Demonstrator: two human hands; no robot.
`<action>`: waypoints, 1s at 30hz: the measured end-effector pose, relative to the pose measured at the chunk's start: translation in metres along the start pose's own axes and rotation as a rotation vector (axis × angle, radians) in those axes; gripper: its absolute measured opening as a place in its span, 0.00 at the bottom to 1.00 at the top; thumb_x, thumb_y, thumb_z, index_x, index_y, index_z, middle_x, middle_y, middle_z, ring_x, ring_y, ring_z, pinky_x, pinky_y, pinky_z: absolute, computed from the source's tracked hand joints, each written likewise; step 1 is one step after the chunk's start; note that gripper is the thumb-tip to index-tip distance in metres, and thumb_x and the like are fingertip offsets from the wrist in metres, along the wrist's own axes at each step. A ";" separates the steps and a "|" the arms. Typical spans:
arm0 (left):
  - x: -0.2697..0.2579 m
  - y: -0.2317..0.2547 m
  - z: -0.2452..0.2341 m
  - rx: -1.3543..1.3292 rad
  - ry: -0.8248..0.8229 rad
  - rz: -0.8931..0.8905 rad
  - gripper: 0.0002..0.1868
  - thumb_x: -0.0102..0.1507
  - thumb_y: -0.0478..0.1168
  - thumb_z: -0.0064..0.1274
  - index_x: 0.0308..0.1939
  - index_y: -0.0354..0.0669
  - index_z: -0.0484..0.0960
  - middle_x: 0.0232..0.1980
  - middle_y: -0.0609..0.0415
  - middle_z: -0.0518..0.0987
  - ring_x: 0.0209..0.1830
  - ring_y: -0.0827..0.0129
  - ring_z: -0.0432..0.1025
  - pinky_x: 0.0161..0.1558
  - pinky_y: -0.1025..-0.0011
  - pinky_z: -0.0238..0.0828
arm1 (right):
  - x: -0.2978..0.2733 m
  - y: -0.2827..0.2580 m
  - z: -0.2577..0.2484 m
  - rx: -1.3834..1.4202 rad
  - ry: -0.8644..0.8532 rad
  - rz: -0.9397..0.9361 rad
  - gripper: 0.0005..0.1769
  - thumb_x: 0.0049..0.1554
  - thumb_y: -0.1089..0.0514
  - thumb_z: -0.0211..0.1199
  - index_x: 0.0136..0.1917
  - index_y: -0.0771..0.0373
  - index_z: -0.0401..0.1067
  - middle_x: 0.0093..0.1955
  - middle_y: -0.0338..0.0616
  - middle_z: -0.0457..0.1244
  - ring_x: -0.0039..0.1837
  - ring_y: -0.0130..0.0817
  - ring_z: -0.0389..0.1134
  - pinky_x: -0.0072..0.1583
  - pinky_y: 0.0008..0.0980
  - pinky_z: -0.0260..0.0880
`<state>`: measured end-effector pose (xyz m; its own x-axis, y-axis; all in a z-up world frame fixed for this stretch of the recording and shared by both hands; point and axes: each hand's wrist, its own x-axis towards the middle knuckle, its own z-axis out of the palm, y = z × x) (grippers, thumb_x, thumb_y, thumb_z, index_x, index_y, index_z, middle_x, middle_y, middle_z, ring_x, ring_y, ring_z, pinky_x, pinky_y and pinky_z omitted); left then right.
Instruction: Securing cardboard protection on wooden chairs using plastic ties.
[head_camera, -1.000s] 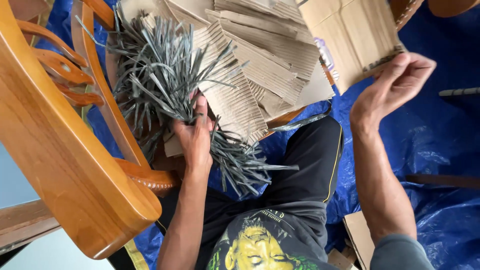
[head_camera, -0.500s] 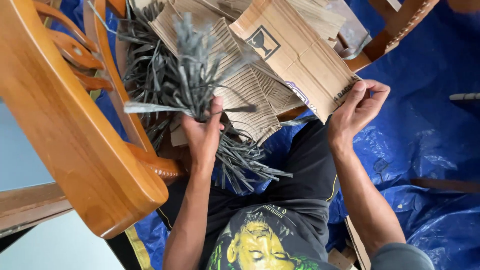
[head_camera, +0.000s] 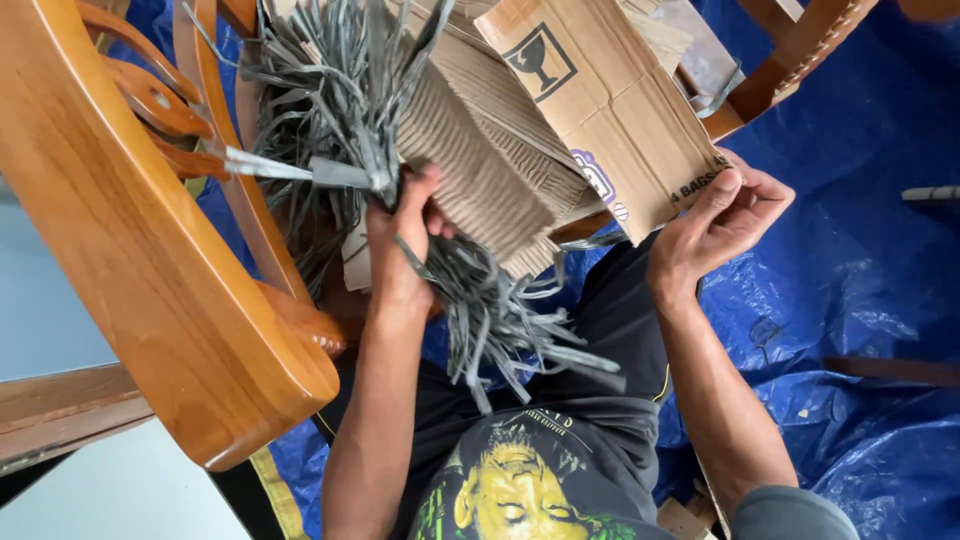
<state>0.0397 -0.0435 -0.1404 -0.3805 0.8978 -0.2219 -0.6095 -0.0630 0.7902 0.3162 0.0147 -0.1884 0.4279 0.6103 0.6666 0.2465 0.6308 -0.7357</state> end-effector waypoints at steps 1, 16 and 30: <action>-0.002 -0.001 0.006 0.021 -0.030 0.007 0.07 0.65 0.38 0.61 0.42 0.38 0.81 0.28 0.60 0.70 0.22 0.78 0.63 0.25 0.75 0.65 | 0.001 -0.007 0.002 -0.009 0.000 -0.033 0.16 0.75 0.51 0.55 0.58 0.66 0.58 0.54 0.47 0.64 0.53 0.26 0.63 0.58 0.24 0.64; -0.007 -0.012 0.081 0.711 -0.154 0.341 0.14 0.64 0.38 0.63 0.48 0.29 0.85 0.44 0.51 0.86 0.42 0.69 0.79 0.46 0.67 0.76 | 0.009 -0.119 -0.005 0.504 -0.276 0.653 0.21 0.65 0.55 0.57 0.67 0.67 0.59 0.61 0.50 0.65 0.63 0.34 0.68 0.68 0.33 0.68; -0.127 0.112 0.288 0.919 -0.098 -0.532 0.10 0.63 0.39 0.59 0.44 0.37 0.81 0.37 0.54 0.82 0.18 0.80 0.63 0.19 0.75 0.62 | 0.184 -0.322 -0.122 -0.118 -0.340 1.396 0.16 0.63 0.60 0.56 0.64 0.66 0.66 0.47 0.47 0.71 0.45 0.29 0.74 0.44 0.32 0.79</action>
<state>0.2201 -0.0393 0.1405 -0.1371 0.7470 -0.6505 0.0935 0.6635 0.7423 0.4219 -0.1341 0.1565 0.1552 0.7777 -0.6092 -0.1165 -0.5980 -0.7930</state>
